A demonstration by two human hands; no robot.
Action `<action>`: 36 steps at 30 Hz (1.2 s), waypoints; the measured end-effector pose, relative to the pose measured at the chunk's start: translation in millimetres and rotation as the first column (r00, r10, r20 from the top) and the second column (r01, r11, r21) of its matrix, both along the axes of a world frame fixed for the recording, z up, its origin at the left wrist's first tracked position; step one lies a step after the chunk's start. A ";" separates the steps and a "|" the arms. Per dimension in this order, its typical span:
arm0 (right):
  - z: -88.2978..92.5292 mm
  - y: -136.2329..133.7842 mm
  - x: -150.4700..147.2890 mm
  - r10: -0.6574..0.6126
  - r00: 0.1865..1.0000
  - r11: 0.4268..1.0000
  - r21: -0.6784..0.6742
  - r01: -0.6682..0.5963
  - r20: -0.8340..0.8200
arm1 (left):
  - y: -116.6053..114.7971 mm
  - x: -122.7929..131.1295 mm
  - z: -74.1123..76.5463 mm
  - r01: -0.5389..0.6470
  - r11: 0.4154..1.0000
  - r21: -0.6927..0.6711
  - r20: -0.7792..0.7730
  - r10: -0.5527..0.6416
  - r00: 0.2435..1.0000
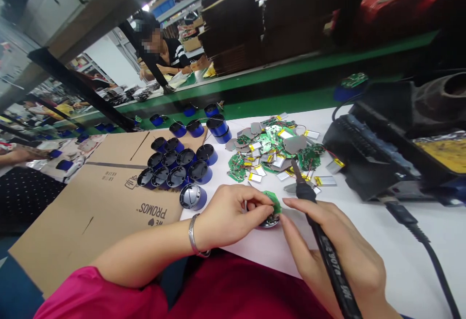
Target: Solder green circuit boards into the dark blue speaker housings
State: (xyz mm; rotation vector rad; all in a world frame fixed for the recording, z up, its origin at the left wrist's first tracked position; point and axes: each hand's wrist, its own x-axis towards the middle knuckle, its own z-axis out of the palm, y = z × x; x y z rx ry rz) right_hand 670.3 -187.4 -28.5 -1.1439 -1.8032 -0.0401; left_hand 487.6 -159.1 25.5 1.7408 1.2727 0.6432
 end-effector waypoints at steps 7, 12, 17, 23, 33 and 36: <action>12.4 2.8 0.2 -0.101 0.994 0.992 -0.073 0.099 -0.035 | 0.8 3.4 3.8 0.023 1.000 -0.013 -0.016 -0.023 1.000; 13.9 4.0 -2.7 -0.133 0.990 0.986 -0.106 0.128 -0.046 | 1.7 4.0 2.1 0.025 1.000 -0.010 -0.005 -0.025 1.000; 13.4 4.3 -4.1 -0.181 0.983 0.979 -0.096 0.177 -0.039 | 1.2 5.2 -1.3 0.015 0.999 0.030 -0.008 -0.015 1.000; 15.4 -0.5 -4.2 -0.254 0.967 0.961 -0.106 0.254 0.020 | 0.1 5.9 -5.2 0.079 0.969 0.236 -0.106 -0.055 0.993; 15.8 6.0 1.0 -0.097 0.994 0.995 -0.001 0.097 0.043 | 0.9 3.8 -0.2 0.059 0.995 0.082 -0.093 -0.051 0.994; 14.4 7.6 -0.1 -0.100 0.994 0.995 -0.010 0.101 0.035 | 1.2 3.2 -0.1 0.074 0.994 0.078 -0.105 -0.066 0.992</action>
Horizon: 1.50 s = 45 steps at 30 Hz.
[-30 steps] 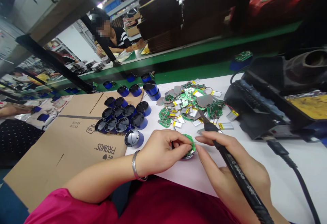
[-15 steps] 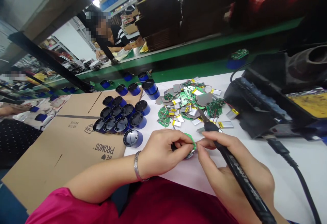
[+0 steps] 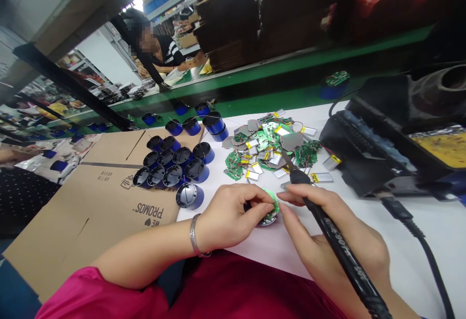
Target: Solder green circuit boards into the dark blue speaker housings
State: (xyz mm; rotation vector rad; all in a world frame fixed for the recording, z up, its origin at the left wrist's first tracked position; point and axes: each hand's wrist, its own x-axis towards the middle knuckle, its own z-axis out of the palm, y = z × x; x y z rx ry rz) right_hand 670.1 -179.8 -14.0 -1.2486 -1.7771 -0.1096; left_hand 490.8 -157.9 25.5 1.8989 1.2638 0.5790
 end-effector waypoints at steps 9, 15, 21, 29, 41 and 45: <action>3.3 -2.1 0.9 -0.033 0.999 0.999 0.020 0.032 0.043 | 0.8 1.3 -3.2 0.029 0.999 0.031 0.075 -0.032 0.997; -1.1 -2.8 3.3 -0.056 0.998 0.998 -0.008 0.056 0.024 | 1.9 3.2 -2.8 0.040 0.999 -0.010 0.096 -0.039 0.995; -0.7 -3.5 2.0 -0.080 0.996 0.996 -0.035 0.081 0.031 | 3.8 1.4 -1.3 0.053 0.997 0.047 0.066 -0.056 0.996; -13.5 -6.0 0.1 0.200 0.980 0.979 -0.028 -0.201 -0.018 | 2.3 -5.0 -3.0 -0.030 0.999 0.035 0.151 0.024 0.988; -21.2 -14.6 3.3 0.237 0.970 0.969 -0.060 -0.240 -0.049 | -6.5 -6.8 -8.6 0.069 0.968 0.243 0.101 -0.096 0.990; -16.4 -12.4 -0.6 0.201 0.978 0.977 -0.054 -0.204 -0.061 | -5.4 -5.8 -9.6 0.055 0.979 0.194 0.125 -0.081 0.989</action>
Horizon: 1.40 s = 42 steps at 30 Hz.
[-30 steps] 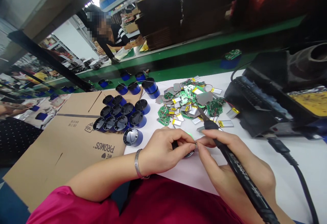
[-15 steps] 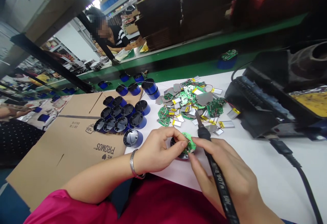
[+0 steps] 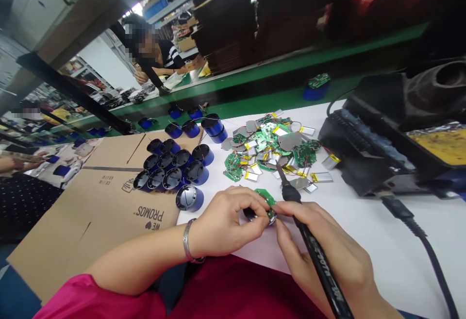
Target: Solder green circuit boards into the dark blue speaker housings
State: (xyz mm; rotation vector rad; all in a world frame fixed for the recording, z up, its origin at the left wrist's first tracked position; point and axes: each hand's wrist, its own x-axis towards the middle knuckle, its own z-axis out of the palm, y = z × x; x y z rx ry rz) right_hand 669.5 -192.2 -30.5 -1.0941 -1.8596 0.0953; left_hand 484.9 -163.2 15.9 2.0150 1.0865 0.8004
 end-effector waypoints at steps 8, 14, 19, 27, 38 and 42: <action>12.5 0.8 -2.7 -0.010 0.995 0.996 -0.085 0.001 -0.101 | 1.2 0.3 1.7 -0.010 0.998 -0.064 0.056 0.014 0.998; 15.2 0.9 -1.5 -0.075 0.995 0.994 -0.085 0.070 -0.068 | 2.6 0.9 -0.2 0.006 0.999 -0.046 0.060 -0.003 0.998; 10.0 -1.8 -0.9 -0.093 0.995 0.989 -0.121 0.087 -0.047 | 3.8 1.9 -3.9 0.017 1.000 -0.007 0.051 -0.017 0.999; 6.8 -3.0 0.2 -0.074 0.994 0.983 -0.171 0.059 -0.080 | 5.2 0.3 -3.0 0.032 0.998 -0.059 0.096 -0.026 0.995; 3.4 -1.1 0.3 -0.014 0.998 0.996 -0.085 0.009 -0.065 | 3.5 -0.3 -7.9 -0.048 0.998 -0.040 0.177 0.054 0.983; -4.3 4.1 1.5 0.047 0.999 0.999 0.012 -0.047 0.014 | 3.3 -1.2 -9.3 -0.060 0.998 -0.028 0.196 0.064 0.978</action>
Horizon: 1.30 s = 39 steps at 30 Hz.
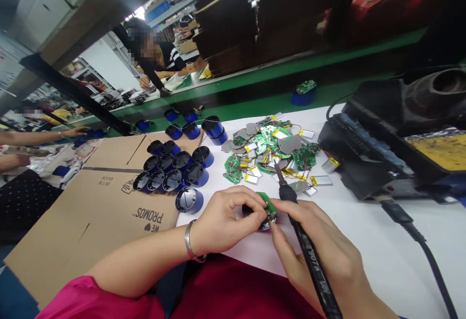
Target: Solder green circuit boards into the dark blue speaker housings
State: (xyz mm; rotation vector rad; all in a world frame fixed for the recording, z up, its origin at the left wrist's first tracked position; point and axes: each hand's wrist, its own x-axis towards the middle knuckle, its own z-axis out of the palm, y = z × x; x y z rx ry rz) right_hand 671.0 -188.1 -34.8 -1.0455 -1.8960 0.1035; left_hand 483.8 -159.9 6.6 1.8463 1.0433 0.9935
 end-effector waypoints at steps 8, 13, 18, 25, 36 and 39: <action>-8.2 0.4 -1.0 -0.166 0.986 0.986 0.028 0.166 0.004 | -5.6 0.1 4.2 -0.036 0.999 0.024 -0.022 0.037 0.999; -6.1 -3.2 0.1 -0.135 0.991 0.991 -0.008 0.135 0.023 | -7.6 0.5 6.1 -0.046 0.999 0.005 -0.070 0.046 0.996; -4.6 -0.4 -0.9 -0.081 0.996 0.996 0.031 0.080 0.024 | -4.9 1.0 3.9 -0.062 0.998 -0.020 -0.050 0.061 0.997; -3.4 -3.1 6.7 -0.033 0.995 0.993 0.116 0.023 0.090 | -9.9 1.2 6.5 -0.082 0.997 0.004 -0.041 0.082 0.996; 15.2 -7.8 -2.3 -0.022 0.998 0.997 -0.076 0.017 -0.066 | -14.3 2.2 0.6 -0.068 0.996 0.051 -0.076 0.072 0.995; 18.2 -4.9 -2.1 -0.043 0.994 0.992 -0.120 0.032 -0.097 | -13.9 2.1 2.3 -0.063 0.997 0.037 -0.080 0.066 0.995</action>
